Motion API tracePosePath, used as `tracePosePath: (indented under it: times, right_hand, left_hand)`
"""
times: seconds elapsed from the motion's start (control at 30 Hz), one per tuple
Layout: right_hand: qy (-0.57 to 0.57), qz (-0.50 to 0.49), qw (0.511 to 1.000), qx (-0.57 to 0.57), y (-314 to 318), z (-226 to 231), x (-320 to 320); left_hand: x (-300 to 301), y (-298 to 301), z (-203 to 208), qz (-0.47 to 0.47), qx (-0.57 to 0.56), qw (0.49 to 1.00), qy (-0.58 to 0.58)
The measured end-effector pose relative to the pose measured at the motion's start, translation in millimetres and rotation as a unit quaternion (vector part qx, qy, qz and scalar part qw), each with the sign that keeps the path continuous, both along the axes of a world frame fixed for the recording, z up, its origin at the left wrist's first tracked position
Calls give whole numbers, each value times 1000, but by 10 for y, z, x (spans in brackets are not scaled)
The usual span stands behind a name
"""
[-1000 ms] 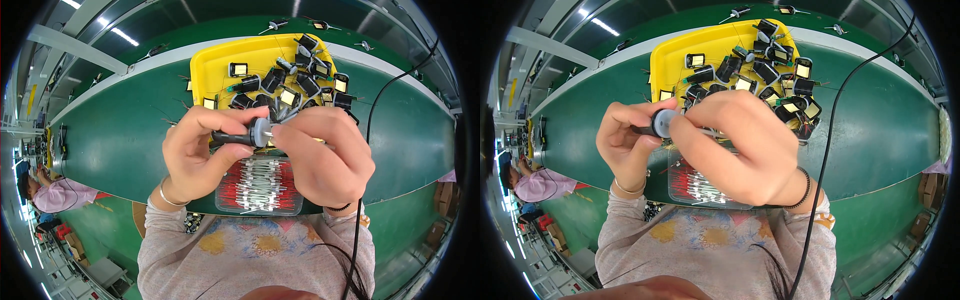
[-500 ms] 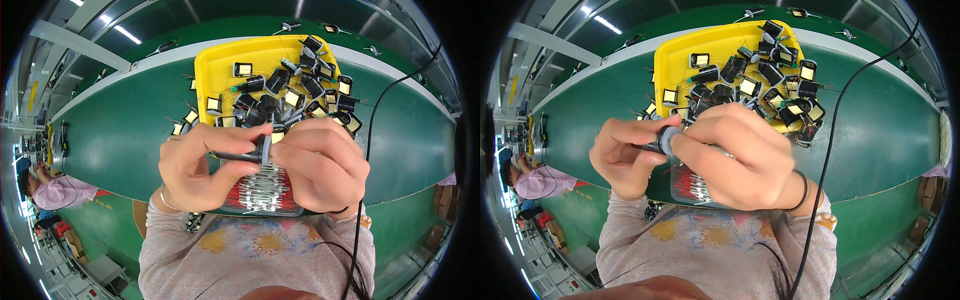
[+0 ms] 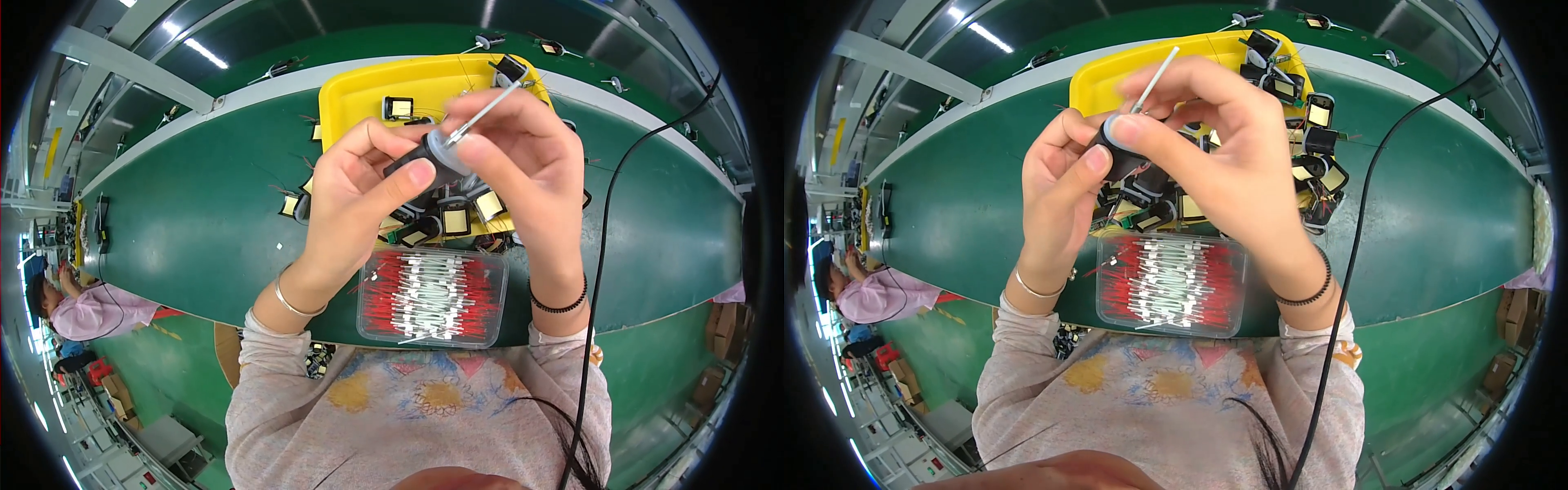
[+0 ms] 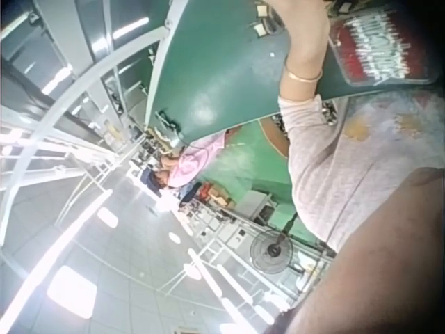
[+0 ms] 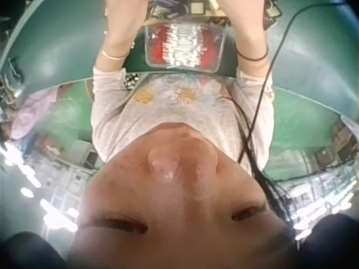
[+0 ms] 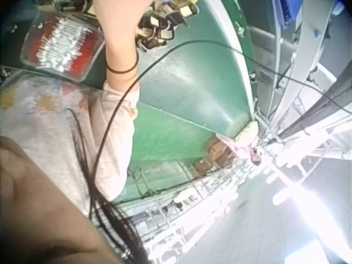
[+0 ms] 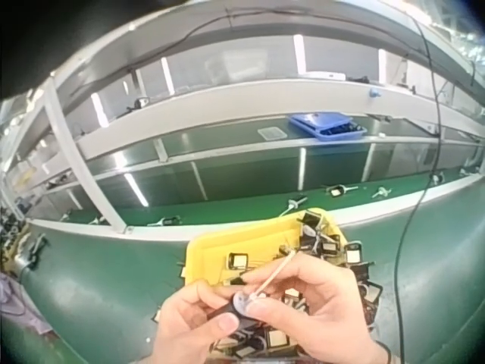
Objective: The person assembles electronic components with connector wires using a handheld insertion tool.
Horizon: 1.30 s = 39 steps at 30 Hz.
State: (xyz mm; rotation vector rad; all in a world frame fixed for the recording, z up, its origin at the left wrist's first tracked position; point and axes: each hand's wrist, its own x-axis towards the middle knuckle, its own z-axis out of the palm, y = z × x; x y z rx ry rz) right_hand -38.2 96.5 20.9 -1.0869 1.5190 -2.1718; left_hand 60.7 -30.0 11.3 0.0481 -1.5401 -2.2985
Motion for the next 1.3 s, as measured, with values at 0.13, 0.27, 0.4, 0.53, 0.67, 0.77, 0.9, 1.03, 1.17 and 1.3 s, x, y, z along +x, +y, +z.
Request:
tracePosePath:
  times: [0.13, 0.27, 0.4, 0.53, 0.67, 0.77, 0.9, 1.03, 1.17, 1.3]
  right_hand:
    - [10, -50, 998, -40, -92, -56, 129]
    - [31, -94, 992, -76, -154, -144, 182]
    - [-24, -61, 994, -84, -154, -196, 96]
    - [5, -165, 985, -53, -72, -200, -164]
    - [7, -309, 933, -185, 352, 50, -371]
    - [-1, -296, 928, -227, 508, 123, -327]
    - [17, -224, 940, -256, 650, 42, -373]
    - [33, -152, 956, -249, 797, 82, -318]
    - [38, -118, 964, -234, 736, 101, -256]
    - [99, -109, 980, -136, 754, 91, -106]
  left_hand:
    - [26, 0, 2, 10, -31, 999, 43]
    - [44, 16, -33, 46, -59, 994, 79]
    - [-41, 9, -51, 57, -73, 993, 71]
    - [-443, -301, -62, 8, -131, 991, -38]
    - [-1124, -870, -175, 75, -337, 924, -166]
    - [-1486, -1369, -540, 176, -469, 851, -156]
    - [-1433, -1264, -558, 268, -720, 633, -91]
    - [-1190, -1057, -454, 85, -829, 551, -48]
    - [-1028, -1135, -722, 10, -870, 493, -4]
    - [-942, -1261, -735, 64, -871, 485, 37]
